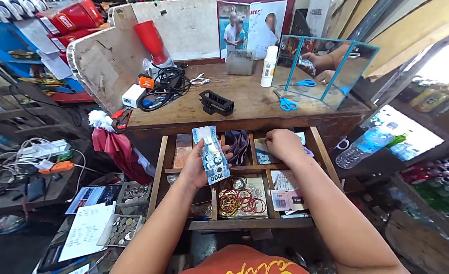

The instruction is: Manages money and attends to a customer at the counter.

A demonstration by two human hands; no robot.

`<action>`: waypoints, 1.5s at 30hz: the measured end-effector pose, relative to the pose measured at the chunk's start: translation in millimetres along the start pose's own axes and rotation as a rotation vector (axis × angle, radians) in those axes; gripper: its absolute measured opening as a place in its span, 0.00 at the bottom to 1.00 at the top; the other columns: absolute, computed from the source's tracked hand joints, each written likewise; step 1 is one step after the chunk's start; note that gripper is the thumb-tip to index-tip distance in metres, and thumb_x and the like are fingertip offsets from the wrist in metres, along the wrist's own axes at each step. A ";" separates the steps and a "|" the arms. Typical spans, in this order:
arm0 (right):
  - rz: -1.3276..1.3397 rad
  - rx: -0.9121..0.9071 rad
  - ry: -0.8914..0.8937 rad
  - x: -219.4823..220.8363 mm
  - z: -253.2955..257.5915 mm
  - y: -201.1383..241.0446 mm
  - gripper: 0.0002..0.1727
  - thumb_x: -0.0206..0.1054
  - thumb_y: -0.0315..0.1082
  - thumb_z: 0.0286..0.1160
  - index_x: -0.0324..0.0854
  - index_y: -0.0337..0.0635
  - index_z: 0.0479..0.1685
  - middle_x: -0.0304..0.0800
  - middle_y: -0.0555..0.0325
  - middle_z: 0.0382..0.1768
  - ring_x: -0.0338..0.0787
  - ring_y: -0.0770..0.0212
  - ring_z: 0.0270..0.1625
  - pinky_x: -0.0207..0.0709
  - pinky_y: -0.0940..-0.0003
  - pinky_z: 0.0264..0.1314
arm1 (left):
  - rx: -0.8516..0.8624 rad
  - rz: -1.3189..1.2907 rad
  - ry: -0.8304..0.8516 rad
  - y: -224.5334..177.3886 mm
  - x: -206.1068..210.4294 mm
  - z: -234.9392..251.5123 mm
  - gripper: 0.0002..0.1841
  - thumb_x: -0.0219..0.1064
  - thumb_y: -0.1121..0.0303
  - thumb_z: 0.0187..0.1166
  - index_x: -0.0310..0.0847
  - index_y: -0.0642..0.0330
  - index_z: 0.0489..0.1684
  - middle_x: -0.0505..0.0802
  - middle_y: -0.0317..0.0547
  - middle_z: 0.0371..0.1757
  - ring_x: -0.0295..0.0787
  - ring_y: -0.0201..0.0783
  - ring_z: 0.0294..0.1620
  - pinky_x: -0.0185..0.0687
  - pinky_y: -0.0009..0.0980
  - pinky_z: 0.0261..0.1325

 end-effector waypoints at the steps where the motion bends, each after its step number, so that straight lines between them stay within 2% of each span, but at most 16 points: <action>1: 0.035 0.021 -0.030 -2.2 -1.3 1.4 0.14 0.59 0.34 0.85 0.89 0.37 0.51 0.92 0.35 0.51 0.90 0.32 0.60 0.78 0.29 0.58 | -0.003 0.001 -0.005 -0.1 -0.3 0.0 0.35 0.31 0.38 0.91 0.69 0.53 0.76 0.91 0.59 0.59 0.93 0.56 0.54 0.90 0.53 0.55; 3: 0.169 -0.019 -0.185 -1.0 -4.8 1.7 0.15 0.58 0.36 0.87 0.87 0.36 0.49 0.92 0.35 0.42 0.91 0.32 0.52 0.79 0.30 0.52 | -0.023 0.005 0.000 -0.9 -0.9 -0.1 0.33 0.34 0.39 0.91 0.69 0.52 0.78 0.91 0.59 0.60 0.93 0.55 0.55 0.90 0.53 0.55; 5: 0.340 -0.175 -0.410 9.4 -10.8 8.1 0.14 0.59 0.36 0.85 0.85 0.34 0.45 0.90 0.40 0.31 0.92 0.38 0.38 0.81 0.36 0.42 | -0.054 0.003 0.019 -0.9 -1.8 0.5 0.31 0.37 0.41 0.91 0.68 0.53 0.77 0.90 0.59 0.61 0.93 0.55 0.55 0.90 0.52 0.56; 7: 0.417 -0.384 -0.511 21.8 -22.5 28.4 0.12 0.60 0.34 0.84 0.86 0.34 0.48 0.91 0.45 0.31 0.93 0.45 0.35 0.85 0.41 0.39 | -0.063 0.011 0.007 -1.1 -0.4 0.2 0.28 0.41 0.44 0.92 0.69 0.55 0.75 0.91 0.58 0.60 0.93 0.53 0.55 0.91 0.50 0.55; 11: 0.298 -0.851 -0.426 44.0 -40.4 64.6 0.07 0.68 0.28 0.71 0.89 0.37 0.41 0.94 0.50 0.41 0.95 0.50 0.46 0.89 0.49 0.47 | -0.022 0.063 -0.102 -1.4 5.3 -4.0 0.20 0.51 0.52 0.91 0.79 0.56 0.62 0.94 0.52 0.46 0.95 0.43 0.44 0.93 0.40 0.47; 14: 0.257 -1.012 -0.218 51.5 -39.5 67.9 0.08 0.65 0.30 0.76 0.90 0.40 0.41 0.93 0.49 0.56 0.90 0.50 0.65 0.84 0.52 0.66 | -0.016 0.072 -0.140 -1.6 7.4 -5.4 0.13 0.55 0.62 0.90 0.80 0.59 0.59 0.94 0.52 0.43 0.95 0.42 0.41 0.94 0.38 0.45; 18: 0.381 -1.024 -0.073 53.3 -35.3 62.6 0.09 0.64 0.31 0.77 0.89 0.37 0.39 0.89 0.47 0.67 0.84 0.50 0.75 0.77 0.54 0.76 | 0.024 0.011 -0.191 -1.8 8.6 -1.3 0.19 0.47 0.59 0.94 0.75 0.61 0.68 0.94 0.57 0.52 0.95 0.47 0.48 0.92 0.40 0.50; 24: 0.443 -1.012 0.043 55.8 -36.1 62.9 0.17 0.60 0.42 0.87 0.90 0.39 0.46 0.86 0.48 0.72 0.78 0.51 0.82 0.70 0.54 0.84 | 0.149 0.094 -0.241 0.1 8.9 1.2 0.23 0.39 0.55 0.96 0.74 0.62 0.67 0.96 0.55 0.49 0.96 0.46 0.48 0.91 0.40 0.50; 26: 0.569 -0.973 0.135 51.4 -36.5 60.3 0.22 0.59 0.47 0.89 0.92 0.37 0.50 0.92 0.50 0.63 0.87 0.59 0.71 0.77 0.59 0.75 | 0.229 0.133 -0.245 1.1 5.9 2.3 0.26 0.35 0.52 0.96 0.75 0.62 0.63 0.96 0.54 0.43 0.96 0.45 0.44 0.91 0.41 0.48; 28: 0.686 -0.843 0.075 43.2 -33.5 54.8 0.22 0.58 0.44 0.89 0.92 0.34 0.46 0.96 0.51 0.44 0.92 0.65 0.49 0.84 0.63 0.58 | 0.323 0.155 -0.244 -1.1 2.3 2.1 0.29 0.31 0.50 0.96 0.76 0.61 0.59 0.94 0.50 0.37 0.94 0.43 0.39 0.91 0.40 0.45; 30: 0.594 -0.712 -0.152 38.3 -22.8 43.9 0.16 0.61 0.37 0.87 0.92 0.35 0.45 0.95 0.50 0.41 0.93 0.58 0.46 0.85 0.56 0.56 | 0.376 0.151 -0.265 -5.0 -0.9 0.3 0.29 0.32 0.49 0.96 0.77 0.59 0.54 0.92 0.46 0.33 0.91 0.39 0.31 0.90 0.35 0.37; 32: 0.396 -0.646 -0.345 41.1 -5.6 33.8 0.12 0.64 0.29 0.82 0.92 0.38 0.52 0.94 0.47 0.50 0.92 0.46 0.57 0.83 0.47 0.64 | 0.371 0.147 -0.287 -9.3 -2.0 0.6 0.23 0.37 0.54 0.96 0.77 0.60 0.51 0.89 0.46 0.29 0.86 0.35 0.25 0.84 0.29 0.29; 34: 0.248 -0.617 -0.385 50.7 7.6 31.9 0.15 0.66 0.26 0.78 0.92 0.43 0.59 0.90 0.45 0.57 0.87 0.40 0.62 0.81 0.42 0.64 | 0.316 0.139 -0.314 -9.4 0.0 1.0 0.19 0.42 0.59 0.95 0.76 0.62 0.49 0.88 0.47 0.29 0.83 0.35 0.22 0.81 0.27 0.26; 37: 0.063 -0.607 -0.321 61.0 10.6 42.1 0.19 0.66 0.27 0.77 0.90 0.50 0.64 0.85 0.43 0.66 0.80 0.36 0.70 0.77 0.38 0.66 | 0.273 0.150 -0.335 -8.9 3.4 1.5 0.15 0.45 0.65 0.94 0.76 0.65 0.52 0.90 0.50 0.33 0.87 0.37 0.25 0.85 0.31 0.30; 41: -0.090 -0.574 -0.312 60.0 2.3 45.8 0.08 0.70 0.26 0.74 0.93 0.43 0.45 0.86 0.45 0.66 0.79 0.36 0.74 0.76 0.37 0.66 | 0.299 0.159 -0.347 -9.0 2.8 -1.1 0.15 0.46 0.64 0.93 0.76 0.65 0.53 0.92 0.51 0.37 0.90 0.39 0.30 0.89 0.34 0.36; 45: -0.085 -0.574 -0.328 56.3 2.8 37.3 0.04 0.72 0.25 0.71 0.93 0.40 0.38 0.89 0.48 0.58 0.81 0.39 0.70 0.77 0.40 0.64 | 0.373 0.155 -0.399 -16.1 -1.3 -4.6 0.13 0.50 0.66 0.92 0.74 0.65 0.60 0.93 0.52 0.39 0.92 0.40 0.34 0.90 0.37 0.39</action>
Point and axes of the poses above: each hand's wrist, its own z-axis towards the middle knuckle, its own x-axis out of the palm, y = z × x, the point moved 1 cm from there along z, towards the middle knuckle
